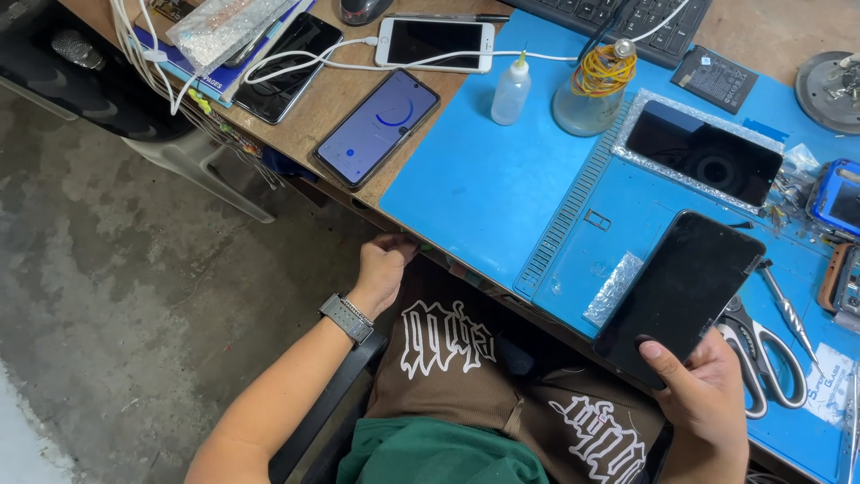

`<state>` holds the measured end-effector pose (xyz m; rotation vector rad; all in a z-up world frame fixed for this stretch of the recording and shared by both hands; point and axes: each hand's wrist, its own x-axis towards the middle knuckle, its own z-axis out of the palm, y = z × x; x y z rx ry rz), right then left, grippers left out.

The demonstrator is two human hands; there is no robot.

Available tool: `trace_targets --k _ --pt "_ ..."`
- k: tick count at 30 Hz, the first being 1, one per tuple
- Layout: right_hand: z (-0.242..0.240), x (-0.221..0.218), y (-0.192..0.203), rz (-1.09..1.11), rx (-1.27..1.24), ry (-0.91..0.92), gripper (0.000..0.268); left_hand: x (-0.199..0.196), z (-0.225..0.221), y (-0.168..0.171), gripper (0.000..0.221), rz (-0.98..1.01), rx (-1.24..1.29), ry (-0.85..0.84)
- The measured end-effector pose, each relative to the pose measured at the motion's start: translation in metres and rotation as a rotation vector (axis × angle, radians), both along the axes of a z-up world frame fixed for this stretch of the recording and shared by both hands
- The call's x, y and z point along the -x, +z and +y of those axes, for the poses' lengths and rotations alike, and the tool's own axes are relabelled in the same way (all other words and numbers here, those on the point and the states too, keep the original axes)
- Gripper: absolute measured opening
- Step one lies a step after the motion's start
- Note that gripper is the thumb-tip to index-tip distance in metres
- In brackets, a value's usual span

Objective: The person is performing a repair or maintenance task on a smartphone, including using a SIM ejector tool and cutting material with scissors at a repair bench.

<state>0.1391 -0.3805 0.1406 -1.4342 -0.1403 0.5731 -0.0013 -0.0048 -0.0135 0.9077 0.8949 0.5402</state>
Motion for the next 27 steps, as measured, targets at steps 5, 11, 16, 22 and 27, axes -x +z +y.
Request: trace_targets --k 5,11,16,22,27 --pt "-0.003 -0.001 -0.004 -0.022 -0.036 0.03 0.052 0.001 -0.001 0.0 0.013 -0.009 -0.015 -0.026" --pt "-0.012 -0.003 -0.02 -0.131 -0.063 0.081 0.026 -0.002 -0.003 0.016 0.014 0.04 0.086 -0.002" --pt "-0.014 -0.005 -0.025 -0.164 -0.022 0.064 0.03 -0.004 -0.003 0.01 0.013 0.099 0.068 0.019" --pt "-0.009 -0.006 -0.011 -0.108 -0.073 0.127 0.041 -0.01 -0.004 0.006 0.019 0.188 0.078 0.063" --pt "-0.008 -0.004 -0.011 -0.046 -0.064 0.1 0.049 -0.013 -0.012 0.026 0.023 0.303 0.057 0.082"
